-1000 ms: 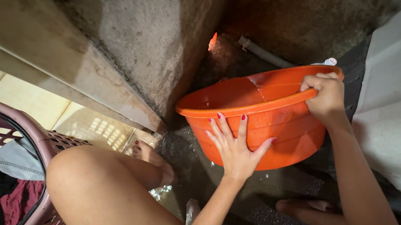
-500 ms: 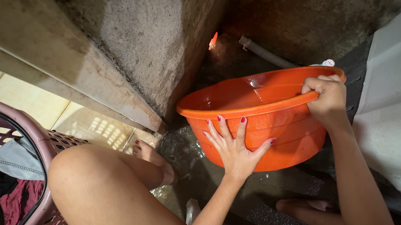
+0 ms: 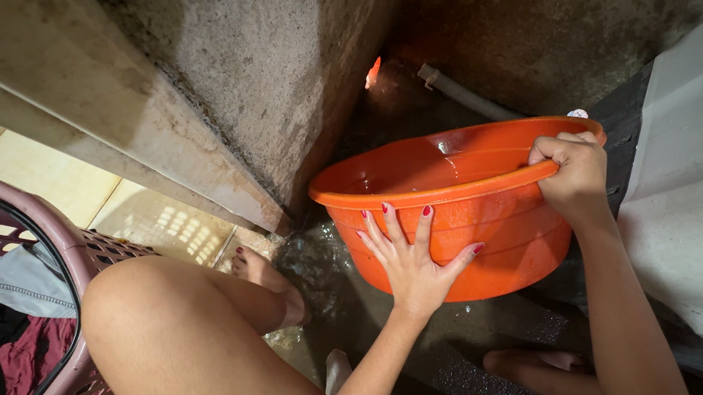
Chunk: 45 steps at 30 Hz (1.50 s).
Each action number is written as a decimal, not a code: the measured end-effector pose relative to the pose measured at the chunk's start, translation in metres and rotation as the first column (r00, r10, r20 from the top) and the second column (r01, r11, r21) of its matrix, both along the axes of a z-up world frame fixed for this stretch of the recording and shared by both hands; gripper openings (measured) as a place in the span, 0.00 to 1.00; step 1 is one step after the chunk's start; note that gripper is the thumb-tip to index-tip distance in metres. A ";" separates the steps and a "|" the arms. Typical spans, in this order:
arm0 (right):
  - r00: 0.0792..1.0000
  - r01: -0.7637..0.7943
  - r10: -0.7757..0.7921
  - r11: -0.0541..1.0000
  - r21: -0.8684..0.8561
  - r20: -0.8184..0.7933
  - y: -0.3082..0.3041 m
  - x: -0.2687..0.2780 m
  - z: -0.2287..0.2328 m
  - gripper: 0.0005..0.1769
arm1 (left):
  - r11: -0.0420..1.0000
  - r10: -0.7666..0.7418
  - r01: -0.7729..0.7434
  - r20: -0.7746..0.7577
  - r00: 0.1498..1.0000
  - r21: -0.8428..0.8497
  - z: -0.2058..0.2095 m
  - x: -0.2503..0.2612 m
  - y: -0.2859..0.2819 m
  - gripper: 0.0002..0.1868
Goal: The person empties a bucket of water and then sorts clothing by moving individual items from a laundry basket into the bucket one at a time.
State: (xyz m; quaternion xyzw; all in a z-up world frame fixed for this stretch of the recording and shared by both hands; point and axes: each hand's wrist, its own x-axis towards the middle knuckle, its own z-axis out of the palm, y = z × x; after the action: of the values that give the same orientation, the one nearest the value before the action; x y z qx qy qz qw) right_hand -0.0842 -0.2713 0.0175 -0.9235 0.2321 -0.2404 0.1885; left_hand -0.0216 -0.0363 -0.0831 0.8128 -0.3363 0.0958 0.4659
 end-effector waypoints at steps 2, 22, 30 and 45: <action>1.000 -0.003 0.003 1.000 -0.004 0.003 0.000 0.000 0.000 0.07 | 1.000 -0.003 0.003 -0.002 1.000 0.001 0.000 0.000 0.000 0.57; 1.000 -0.014 0.013 0.996 -0.087 -0.018 0.009 0.022 -0.008 0.08 | 0.995 0.092 -0.097 -0.132 0.987 -0.030 0.006 0.007 0.005 0.59; 0.966 -0.134 0.093 0.978 -0.159 -0.240 0.023 0.062 0.050 0.10 | 0.977 0.192 -0.211 -0.289 0.938 -0.036 0.034 0.004 0.006 0.59; 0.765 -0.355 0.120 0.898 -0.259 -0.633 0.079 0.090 0.100 0.14 | 0.935 0.131 -0.317 -0.678 0.723 -0.157 0.064 -0.042 0.031 0.63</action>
State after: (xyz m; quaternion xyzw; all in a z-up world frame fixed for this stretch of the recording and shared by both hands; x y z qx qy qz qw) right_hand 0.0058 -0.1927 0.1177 -0.9917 0.1099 0.0533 -0.0400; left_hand -0.0634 -0.0051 -0.0190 0.7600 -0.0333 -0.0967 0.6418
